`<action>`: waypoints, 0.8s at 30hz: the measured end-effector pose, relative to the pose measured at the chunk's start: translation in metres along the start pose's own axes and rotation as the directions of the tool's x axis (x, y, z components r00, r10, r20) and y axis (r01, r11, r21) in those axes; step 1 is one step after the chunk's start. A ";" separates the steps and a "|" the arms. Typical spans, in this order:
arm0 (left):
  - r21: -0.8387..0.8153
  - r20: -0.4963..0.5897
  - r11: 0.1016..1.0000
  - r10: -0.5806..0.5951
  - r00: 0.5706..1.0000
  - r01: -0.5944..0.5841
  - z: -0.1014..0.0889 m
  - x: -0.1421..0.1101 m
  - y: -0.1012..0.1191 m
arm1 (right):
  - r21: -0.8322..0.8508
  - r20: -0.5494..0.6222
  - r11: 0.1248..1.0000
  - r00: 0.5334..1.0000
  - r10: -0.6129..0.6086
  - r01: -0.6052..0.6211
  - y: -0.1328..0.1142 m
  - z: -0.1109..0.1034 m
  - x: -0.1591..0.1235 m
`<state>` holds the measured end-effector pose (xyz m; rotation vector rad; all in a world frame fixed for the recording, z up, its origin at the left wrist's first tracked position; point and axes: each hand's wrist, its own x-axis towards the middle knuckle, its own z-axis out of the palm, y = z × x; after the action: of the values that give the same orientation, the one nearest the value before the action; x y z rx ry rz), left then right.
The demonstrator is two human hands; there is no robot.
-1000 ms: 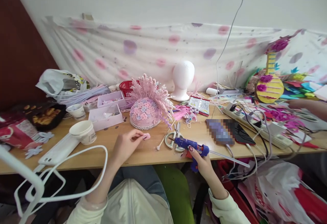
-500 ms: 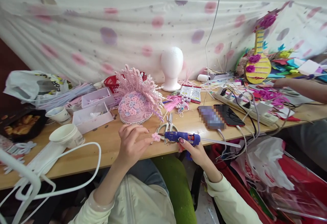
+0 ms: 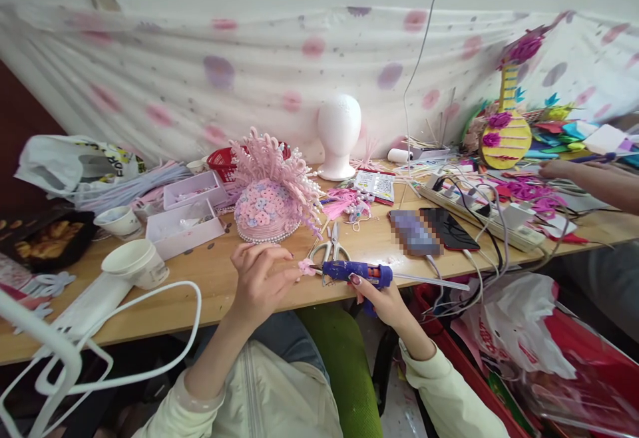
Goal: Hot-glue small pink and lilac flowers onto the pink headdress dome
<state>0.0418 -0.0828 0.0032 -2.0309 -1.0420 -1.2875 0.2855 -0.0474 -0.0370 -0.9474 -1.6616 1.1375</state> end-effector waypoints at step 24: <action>0.097 -0.051 0.995 0.040 0.998 -0.035 -0.003 -0.008 0.000 | 0.061 0.040 0.998 0.999 -0.035 0.032 -0.009 -0.002 0.007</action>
<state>0.0383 -0.0874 -0.0033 -1.9259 -1.0169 -1.2406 0.2840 -0.0431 -0.0263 -0.8600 -1.6605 1.1852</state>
